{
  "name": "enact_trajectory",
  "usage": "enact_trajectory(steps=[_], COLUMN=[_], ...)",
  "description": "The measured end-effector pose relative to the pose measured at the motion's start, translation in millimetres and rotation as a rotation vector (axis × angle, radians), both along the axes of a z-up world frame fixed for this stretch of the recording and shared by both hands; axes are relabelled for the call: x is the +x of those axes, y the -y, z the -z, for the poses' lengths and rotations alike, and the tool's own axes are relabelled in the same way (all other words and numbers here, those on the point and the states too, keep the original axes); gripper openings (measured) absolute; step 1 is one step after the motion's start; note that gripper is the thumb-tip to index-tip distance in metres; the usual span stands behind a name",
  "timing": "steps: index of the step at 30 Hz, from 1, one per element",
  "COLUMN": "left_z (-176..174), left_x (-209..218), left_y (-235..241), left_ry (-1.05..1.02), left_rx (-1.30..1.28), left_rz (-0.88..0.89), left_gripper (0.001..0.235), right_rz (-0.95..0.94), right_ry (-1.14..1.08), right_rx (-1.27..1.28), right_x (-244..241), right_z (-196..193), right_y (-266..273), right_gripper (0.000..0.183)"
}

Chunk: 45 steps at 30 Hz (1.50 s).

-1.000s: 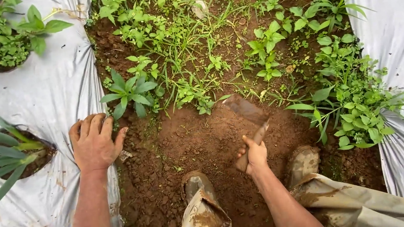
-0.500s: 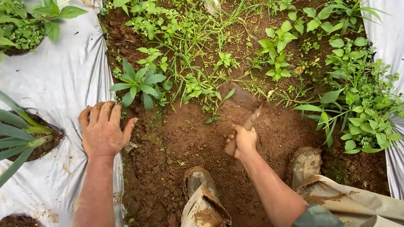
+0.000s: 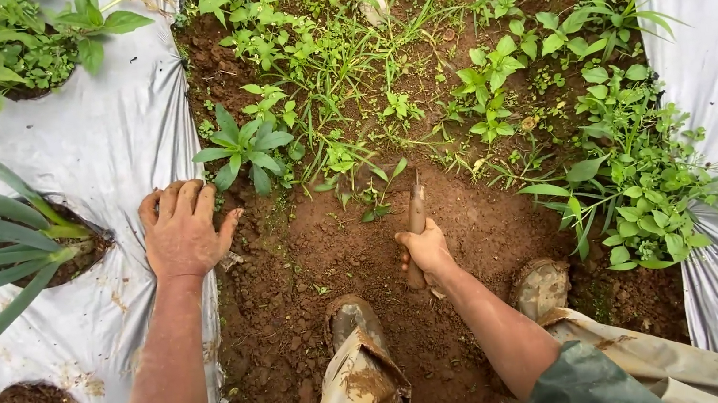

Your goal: Using a hand hoe and hands to remove weeds from a vegetable garden bed.

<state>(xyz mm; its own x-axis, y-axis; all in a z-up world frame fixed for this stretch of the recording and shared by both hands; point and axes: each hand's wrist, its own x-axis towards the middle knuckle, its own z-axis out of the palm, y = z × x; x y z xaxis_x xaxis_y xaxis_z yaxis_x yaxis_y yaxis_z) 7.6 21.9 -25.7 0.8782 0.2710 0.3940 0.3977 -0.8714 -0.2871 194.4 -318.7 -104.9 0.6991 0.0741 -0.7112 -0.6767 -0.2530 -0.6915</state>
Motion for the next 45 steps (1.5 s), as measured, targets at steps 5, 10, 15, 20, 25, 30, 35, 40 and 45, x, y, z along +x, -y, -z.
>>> enact_trajectory(steps=[5,10,15,20,25,30,35,40,45], left_z=[-1,-5,-2,-1,-2,3,-3,-4,-4], left_x=[0,3,1,2,2,1,4,5,4], left_y=[1,4,3,3,2,0,2,2,3], left_ry=[-0.015,0.046,0.054,0.077,0.081,0.086,0.088,0.104,0.097], left_rx=[0.013,0.015,0.009,0.001,0.003,0.000,-0.001,0.002,0.009], left_rz=[-0.021,0.016,0.022,0.033,0.041,0.050,0.058,0.064,0.060], left_gripper=[0.048,0.047,0.047,0.046,0.046,0.047,0.047,0.046,0.046], right_rz=[0.186,-0.014,0.182,0.059,0.126,0.245,0.040,-0.036,-0.026], right_ry=[-0.006,0.027,0.037,0.046,0.025,0.027,0.021,0.059,0.060], right_rx=[0.045,-0.049,0.002,-0.029,-0.017,0.050,0.016,-0.015,-0.037], right_x=[7,-3,4,9,2,14,24,37,38], right_z=[9,1,14,8,11,17,24,24,28], right_y=[-13,0,-15,-12,-30,-53,-57,-23,-33], right_gripper=[0.028,0.029,0.027,0.025,0.028,0.028,0.028,0.030,0.027])
